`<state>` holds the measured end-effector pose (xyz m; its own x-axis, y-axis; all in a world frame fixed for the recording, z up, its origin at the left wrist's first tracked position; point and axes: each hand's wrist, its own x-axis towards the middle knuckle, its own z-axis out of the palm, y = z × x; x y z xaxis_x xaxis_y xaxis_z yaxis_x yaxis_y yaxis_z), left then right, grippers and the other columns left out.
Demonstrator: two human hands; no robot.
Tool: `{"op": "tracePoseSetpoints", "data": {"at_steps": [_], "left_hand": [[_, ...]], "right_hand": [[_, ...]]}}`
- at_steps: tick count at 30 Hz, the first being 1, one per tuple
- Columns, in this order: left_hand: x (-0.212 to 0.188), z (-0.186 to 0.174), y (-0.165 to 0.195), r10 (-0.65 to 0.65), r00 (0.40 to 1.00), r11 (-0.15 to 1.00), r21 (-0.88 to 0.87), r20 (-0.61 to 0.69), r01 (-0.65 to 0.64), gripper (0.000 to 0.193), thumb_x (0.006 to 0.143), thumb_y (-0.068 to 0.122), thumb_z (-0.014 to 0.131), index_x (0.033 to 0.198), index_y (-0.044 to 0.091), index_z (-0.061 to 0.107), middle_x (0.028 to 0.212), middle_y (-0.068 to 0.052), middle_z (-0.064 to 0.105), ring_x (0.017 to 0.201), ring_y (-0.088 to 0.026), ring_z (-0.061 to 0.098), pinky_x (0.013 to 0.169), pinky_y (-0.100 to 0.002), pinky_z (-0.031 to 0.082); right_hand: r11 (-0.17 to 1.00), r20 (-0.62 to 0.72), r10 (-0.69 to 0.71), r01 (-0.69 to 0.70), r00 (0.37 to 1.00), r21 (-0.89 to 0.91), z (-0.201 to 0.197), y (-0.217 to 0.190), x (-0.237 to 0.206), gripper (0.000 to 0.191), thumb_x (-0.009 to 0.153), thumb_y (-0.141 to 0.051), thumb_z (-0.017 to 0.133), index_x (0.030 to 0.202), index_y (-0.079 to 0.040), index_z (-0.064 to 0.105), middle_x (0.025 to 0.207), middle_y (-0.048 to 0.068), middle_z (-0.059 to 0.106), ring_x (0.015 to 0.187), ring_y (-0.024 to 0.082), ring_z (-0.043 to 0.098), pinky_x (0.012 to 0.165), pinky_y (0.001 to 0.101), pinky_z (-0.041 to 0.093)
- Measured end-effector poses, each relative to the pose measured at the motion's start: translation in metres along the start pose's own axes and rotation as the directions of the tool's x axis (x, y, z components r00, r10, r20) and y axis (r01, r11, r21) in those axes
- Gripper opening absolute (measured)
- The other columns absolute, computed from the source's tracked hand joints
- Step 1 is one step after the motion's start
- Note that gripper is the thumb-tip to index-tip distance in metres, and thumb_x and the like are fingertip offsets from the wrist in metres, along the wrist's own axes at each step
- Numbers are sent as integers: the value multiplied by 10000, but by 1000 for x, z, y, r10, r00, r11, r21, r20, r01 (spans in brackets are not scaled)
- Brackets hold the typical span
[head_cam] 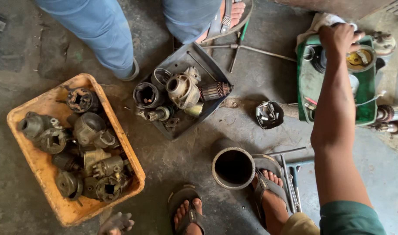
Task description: The person uses a hammer and punch to disassemble a small electric motor, then uses pliers to remove the rotor. They place the disassembled parts into a tray and wipe their hands with a cloth.
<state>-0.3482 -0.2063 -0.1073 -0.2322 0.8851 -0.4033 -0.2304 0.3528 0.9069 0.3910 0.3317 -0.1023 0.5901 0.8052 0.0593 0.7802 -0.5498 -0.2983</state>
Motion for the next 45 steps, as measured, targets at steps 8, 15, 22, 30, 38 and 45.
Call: {"op": "tracePoseSetpoints", "data": {"at_steps": [8,15,22,30,38,45], "left_hand": [[20,41,49,87,977,945,-295,-194,-143,543,1024,294,567,1464,-16,493,1290,-299,636,1021,-392,675,859,-535,569],[-12,235,260,333,885,905,154,325,-397,554,962,91,593,1489,-55,506,1438,-190,615,1103,-204,575,885,-312,451],[-92,378,413,361,591,903,-112,721,-415,763,842,42,808,1490,1,409,1388,-122,604,1293,-200,585,1079,-355,528],[-177,359,407,391,780,901,-29,488,-434,534,923,37,700,1418,27,500,1167,-53,719,1082,-137,674,889,-308,580],[-168,330,398,355,606,846,31,712,-532,355,1057,116,627,1388,-11,615,1242,-43,696,1155,-117,621,1049,-294,491],[-113,339,411,542,587,55,672,601,-739,730,853,489,842,1376,38,606,1081,-242,693,1021,-387,658,838,-448,514]], "right_hand": [[228,-105,-340,190,934,955,-104,-74,-35,285,1186,-231,607,1270,39,642,1121,59,648,994,148,497,923,315,473],[515,112,-646,322,755,795,-349,-136,-223,285,1133,-288,607,1107,-4,621,960,60,620,910,128,515,809,362,501],[210,84,-962,503,262,838,-503,-123,-379,345,912,-57,722,1233,-35,596,1239,74,641,1190,128,592,985,329,509],[217,210,-905,-23,369,976,-478,-73,-434,304,928,-36,792,1182,-12,626,1052,46,674,1009,111,604,868,311,503],[213,196,-841,-24,504,977,-446,-57,-452,526,897,-151,728,1382,-27,568,1185,0,676,1052,95,608,920,276,506],[206,431,-667,-406,608,891,-415,-67,-461,387,1039,-232,685,1262,84,697,1055,97,758,873,156,686,745,306,567]]}}
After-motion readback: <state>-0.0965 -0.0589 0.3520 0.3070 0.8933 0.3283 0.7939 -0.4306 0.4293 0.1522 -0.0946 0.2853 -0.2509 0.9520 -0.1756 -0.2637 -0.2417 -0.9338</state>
